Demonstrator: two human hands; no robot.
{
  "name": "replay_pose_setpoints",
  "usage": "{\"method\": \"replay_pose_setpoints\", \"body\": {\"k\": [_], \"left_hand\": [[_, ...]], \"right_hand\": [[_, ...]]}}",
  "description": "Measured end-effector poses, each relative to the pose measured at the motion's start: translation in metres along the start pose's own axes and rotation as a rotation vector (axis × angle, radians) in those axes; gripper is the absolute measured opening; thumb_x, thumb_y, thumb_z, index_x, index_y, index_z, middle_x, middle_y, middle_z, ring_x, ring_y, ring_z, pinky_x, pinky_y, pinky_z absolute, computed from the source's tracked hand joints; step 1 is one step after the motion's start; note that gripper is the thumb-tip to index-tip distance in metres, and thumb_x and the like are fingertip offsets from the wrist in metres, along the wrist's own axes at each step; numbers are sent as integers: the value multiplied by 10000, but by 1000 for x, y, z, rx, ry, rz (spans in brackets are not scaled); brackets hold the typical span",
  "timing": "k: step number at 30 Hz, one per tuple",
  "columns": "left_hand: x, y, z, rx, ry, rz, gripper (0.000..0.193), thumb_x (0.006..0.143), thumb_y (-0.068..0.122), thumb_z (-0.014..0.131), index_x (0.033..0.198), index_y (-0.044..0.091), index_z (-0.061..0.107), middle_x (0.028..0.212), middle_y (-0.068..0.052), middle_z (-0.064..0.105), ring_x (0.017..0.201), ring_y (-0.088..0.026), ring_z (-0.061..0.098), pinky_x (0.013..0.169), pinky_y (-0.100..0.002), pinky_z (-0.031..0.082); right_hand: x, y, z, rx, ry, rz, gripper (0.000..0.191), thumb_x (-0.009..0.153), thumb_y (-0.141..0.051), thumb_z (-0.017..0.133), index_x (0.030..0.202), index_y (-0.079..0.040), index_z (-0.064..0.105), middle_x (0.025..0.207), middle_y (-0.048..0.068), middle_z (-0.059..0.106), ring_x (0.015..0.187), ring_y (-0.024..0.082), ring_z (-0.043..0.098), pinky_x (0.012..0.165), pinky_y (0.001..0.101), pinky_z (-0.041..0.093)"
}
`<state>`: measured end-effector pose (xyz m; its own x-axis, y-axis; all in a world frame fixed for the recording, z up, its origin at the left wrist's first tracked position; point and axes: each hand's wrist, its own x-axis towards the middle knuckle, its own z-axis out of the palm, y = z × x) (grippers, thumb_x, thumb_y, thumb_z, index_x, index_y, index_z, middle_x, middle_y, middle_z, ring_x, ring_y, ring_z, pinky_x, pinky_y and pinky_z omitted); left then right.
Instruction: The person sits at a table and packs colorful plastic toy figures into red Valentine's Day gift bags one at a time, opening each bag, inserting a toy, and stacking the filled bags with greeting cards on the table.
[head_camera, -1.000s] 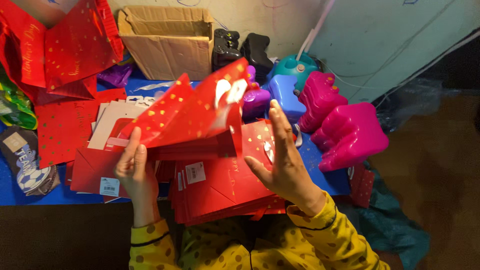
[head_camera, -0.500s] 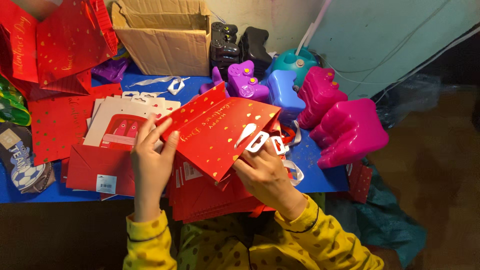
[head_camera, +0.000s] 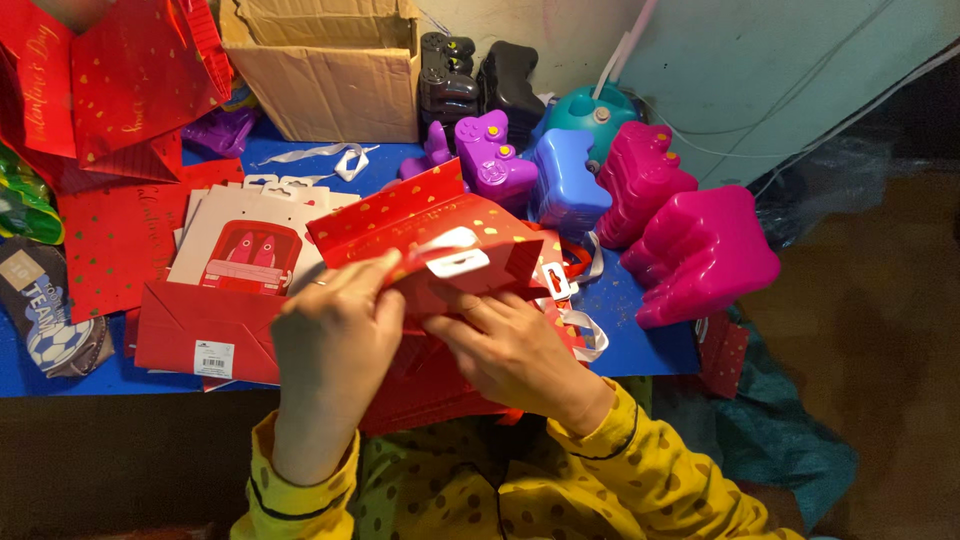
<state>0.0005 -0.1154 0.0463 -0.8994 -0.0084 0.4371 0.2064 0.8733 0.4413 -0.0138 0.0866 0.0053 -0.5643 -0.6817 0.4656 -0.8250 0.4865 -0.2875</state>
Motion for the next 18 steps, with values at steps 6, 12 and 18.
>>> {"method": "replay_pose_setpoints", "body": {"k": [6, 12, 18], "left_hand": [[-4, 11, -15, -45, 221, 41, 284, 896, 84, 708, 1171, 52, 768, 1061, -112, 753, 898, -261, 732, 775, -358, 575], [-11, 40, -17, -26, 185, 125, 306, 847, 67, 703, 1144, 51, 772, 1037, -89, 749, 866, -253, 727, 746, -355, 566], [-22, 44, -32, -6, 242, 111, 345, 830, 36, 722, 1170, 74, 766, 1056, -55, 742, 887, -253, 707, 787, -354, 567]], "right_hand": [[-5, 17, 7, 55, -273, 226, 170, 973, -169, 651, 1115, -80, 679, 809, 157, 682, 734, 360, 680, 630, 484, 518], [20, 41, 55, -170, -82, 150, 215, 944, -210, 674, 1112, -78, 667, 884, 144, 654, 723, 331, 673, 622, 460, 517], [20, 39, 59, -141, -217, 138, 244, 947, -273, 699, 1113, -98, 664, 966, 123, 626, 700, 294, 666, 603, 434, 512]]}}
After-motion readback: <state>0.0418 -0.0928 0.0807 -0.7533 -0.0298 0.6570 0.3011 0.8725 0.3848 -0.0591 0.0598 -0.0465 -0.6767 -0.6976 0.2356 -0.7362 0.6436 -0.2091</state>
